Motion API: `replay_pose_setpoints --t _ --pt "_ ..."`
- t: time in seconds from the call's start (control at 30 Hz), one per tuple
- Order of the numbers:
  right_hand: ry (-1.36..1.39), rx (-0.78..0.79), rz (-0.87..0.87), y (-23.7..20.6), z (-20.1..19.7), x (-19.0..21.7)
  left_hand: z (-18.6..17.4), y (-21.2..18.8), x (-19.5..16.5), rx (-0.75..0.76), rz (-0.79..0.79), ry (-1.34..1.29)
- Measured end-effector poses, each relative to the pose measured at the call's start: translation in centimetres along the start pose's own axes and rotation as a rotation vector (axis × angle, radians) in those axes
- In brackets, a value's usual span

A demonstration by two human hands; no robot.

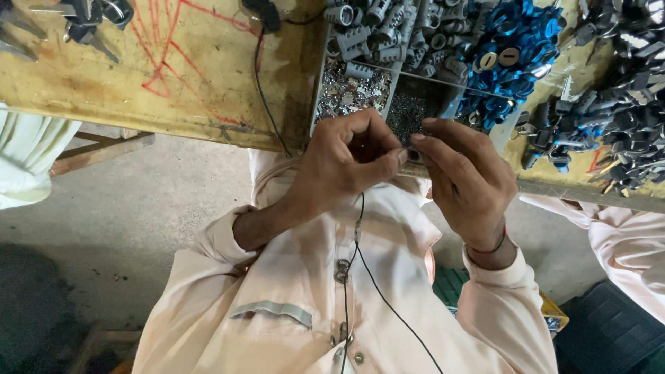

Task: The person sits at a workbench assembling small metal and plastic components. They pick small pins or screws from a compartment tray, insert them into grey and blue cylindrical parts by hand, and place finished pieces back on the table, repeating the cycle.

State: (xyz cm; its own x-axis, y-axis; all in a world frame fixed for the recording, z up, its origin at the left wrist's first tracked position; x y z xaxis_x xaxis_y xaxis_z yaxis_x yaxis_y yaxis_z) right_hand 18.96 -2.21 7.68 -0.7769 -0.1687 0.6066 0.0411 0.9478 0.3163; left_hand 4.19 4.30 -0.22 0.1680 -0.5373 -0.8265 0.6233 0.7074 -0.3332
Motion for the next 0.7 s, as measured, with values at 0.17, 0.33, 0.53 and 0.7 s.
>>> replay_pose_setpoints --t 0.17,0.33,0.53,0.7 --pt "-0.105 0.002 -0.083 0.3 -0.3 0.8 0.0 0.0 -0.5 -0.047 0.032 0.157" --pt "-0.118 0.058 -0.115 0.2 -0.9 1.0 0.7 -0.4 -1.2 -0.050 0.194 0.225" --pt "-0.151 -0.026 0.006 0.3 -0.8 1.6 2.0 -1.1 -1.7 0.055 0.431 0.183" --pt "0.056 0.142 0.070 2.2 -1.5 1.9 0.5 -1.0 -2.2 0.004 0.514 0.288"
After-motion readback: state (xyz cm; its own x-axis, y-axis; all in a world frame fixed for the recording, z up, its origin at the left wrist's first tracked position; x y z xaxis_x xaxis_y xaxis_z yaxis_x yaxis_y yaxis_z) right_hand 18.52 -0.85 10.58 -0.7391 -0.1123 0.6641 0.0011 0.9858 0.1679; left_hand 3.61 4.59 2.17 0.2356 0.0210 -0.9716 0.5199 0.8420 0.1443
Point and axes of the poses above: each hand's wrist, its own y-axis towards the middle knuckle, its own z-axis out of the palm, x = y × z, the point moved 6 cm from there along y, towards the middle knuckle, and after that the axes turned 4 degrees about -x, right-handed, at the moved point
